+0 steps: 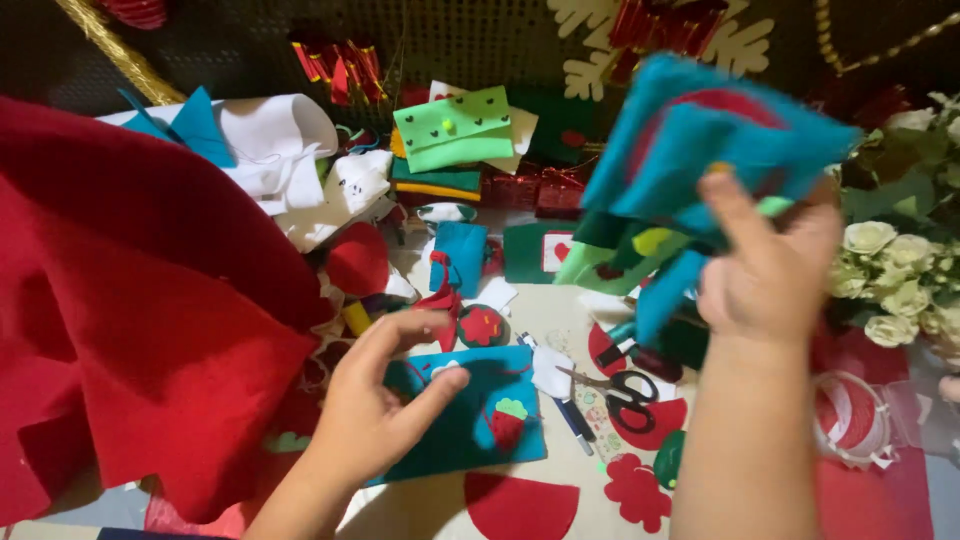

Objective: Cutting a curved piece of red felt with scissors and then attempting to thread a needle for sewing.

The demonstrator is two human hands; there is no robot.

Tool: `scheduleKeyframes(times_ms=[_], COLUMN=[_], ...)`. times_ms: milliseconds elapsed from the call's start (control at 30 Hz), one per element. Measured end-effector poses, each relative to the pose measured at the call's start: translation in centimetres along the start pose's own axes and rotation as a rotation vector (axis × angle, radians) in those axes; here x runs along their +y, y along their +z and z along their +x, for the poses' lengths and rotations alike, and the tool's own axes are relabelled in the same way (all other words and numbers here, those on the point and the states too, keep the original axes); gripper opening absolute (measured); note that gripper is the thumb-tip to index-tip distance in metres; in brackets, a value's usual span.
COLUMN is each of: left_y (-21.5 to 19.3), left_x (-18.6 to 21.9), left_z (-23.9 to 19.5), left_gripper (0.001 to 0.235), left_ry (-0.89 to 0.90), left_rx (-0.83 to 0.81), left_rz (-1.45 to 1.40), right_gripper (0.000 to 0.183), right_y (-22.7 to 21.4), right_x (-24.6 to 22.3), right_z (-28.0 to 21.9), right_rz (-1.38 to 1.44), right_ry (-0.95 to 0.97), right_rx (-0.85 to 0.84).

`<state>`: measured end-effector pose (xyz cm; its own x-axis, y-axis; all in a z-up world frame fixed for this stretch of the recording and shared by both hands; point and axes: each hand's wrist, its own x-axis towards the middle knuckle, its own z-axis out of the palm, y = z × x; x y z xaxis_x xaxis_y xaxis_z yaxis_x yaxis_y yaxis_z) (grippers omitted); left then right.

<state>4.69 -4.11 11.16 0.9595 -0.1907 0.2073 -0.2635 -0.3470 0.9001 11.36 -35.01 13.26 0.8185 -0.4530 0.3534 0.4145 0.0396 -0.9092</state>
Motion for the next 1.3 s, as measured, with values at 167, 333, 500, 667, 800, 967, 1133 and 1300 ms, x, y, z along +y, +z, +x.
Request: scheduleKeyframes(times_ms=[167,333,500,667,800,967,1133,1300], left_y=[2.4,5.9,5.2,3.2,3.2,4.7,2.5,0.8], left_x=[1.7,-0.4,-0.4,0.5,-1.5,-2.3,-0.7,-0.8], left_z=[0.8,-2.2,-3.9,-3.9,-4.7,-5.8,-5.0,-4.5], left_gripper=[0.117,0.049,0.049,0.066,0.080,0.090,0.046,0.052], left_ry=[0.102,-0.544,-1.076,-1.078,-1.012,-0.972,-0.996,-1.042], left_rx=[-0.185,-0.155,0.057,0.140,0.088,0.102,0.242,0.378], left_rz=[-0.505,-0.785,-0.949,-1.036,-1.427,-1.298,-1.134,-1.131], right_gripper=[0.038,0.025,0.031,0.024,0.031,0.074,0.062,0.092], right_y=[1.1,6.4,4.6,-0.3,0.2,4.2,4.8,-0.8], right_x=[-2.5,0.0,0.0,0.7,1.8,0.6,-4.9,2.0], right_z=[-3.6,-7.6,-6.4,-8.6,-13.6,-18.1,-15.6,-17.1], right_rz=[0.215,0.441,0.792,0.609,0.377,-0.760,-0.734,-1.261], right_ry=[0.218,0.625,0.666,0.587,0.881,0.547,0.732,0.133], right_rx=[0.040,-0.122,-0.135,-0.276,-0.142,-0.475,-0.569,-0.850])
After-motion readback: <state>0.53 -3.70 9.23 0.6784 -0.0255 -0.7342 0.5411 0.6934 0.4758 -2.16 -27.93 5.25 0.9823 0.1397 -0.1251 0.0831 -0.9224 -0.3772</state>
